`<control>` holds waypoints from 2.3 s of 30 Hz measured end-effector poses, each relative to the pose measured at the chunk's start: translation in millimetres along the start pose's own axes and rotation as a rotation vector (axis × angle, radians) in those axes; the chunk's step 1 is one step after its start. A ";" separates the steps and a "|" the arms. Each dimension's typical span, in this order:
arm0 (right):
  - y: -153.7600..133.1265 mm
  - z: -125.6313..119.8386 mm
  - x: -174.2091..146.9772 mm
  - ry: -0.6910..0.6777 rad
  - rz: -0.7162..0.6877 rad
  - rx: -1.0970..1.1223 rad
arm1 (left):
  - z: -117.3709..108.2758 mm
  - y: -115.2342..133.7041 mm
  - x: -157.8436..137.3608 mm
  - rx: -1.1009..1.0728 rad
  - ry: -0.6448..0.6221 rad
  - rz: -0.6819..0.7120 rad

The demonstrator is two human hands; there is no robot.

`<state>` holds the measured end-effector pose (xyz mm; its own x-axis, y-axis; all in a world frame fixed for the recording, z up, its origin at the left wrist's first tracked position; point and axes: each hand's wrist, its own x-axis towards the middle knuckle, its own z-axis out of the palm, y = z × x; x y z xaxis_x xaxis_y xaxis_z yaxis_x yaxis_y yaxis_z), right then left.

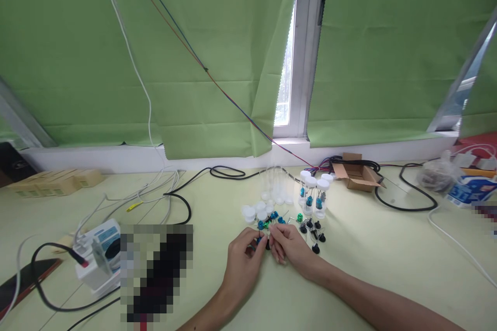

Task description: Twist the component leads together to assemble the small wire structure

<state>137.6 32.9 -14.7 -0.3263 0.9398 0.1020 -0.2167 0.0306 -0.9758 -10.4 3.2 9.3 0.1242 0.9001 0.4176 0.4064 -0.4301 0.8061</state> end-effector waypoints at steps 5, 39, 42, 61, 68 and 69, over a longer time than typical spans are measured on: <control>3.2 -1.3 1.6 0.000 0.001 0.033 | 0.3 -0.5 0.2 0.013 0.001 -0.014; 5.4 0.1 -1.9 -0.017 -0.047 -0.129 | 0.6 -5.9 -0.5 -0.065 -0.034 -0.138; 4.5 0.4 -3.0 -0.014 -0.050 -0.136 | 0.6 -4.0 -0.8 -0.077 -0.040 -0.151; 0.6 1.9 -8.7 -0.001 -0.116 -0.262 | 0.9 -2.4 -0.5 -0.130 -0.019 -0.175; -7.0 1.7 -11.5 0.068 -0.172 -0.427 | 2.7 -6.7 -1.4 -0.228 0.031 -0.208; -7.1 1.8 -11.6 0.067 -0.181 -0.442 | 2.6 -6.8 -1.6 -0.229 0.032 -0.210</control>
<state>141.4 21.2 -8.6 -0.2558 0.9254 0.2795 0.1519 0.3240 -0.9338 -11.0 4.8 2.1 0.0287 0.9698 0.2421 0.2047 -0.2428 0.9482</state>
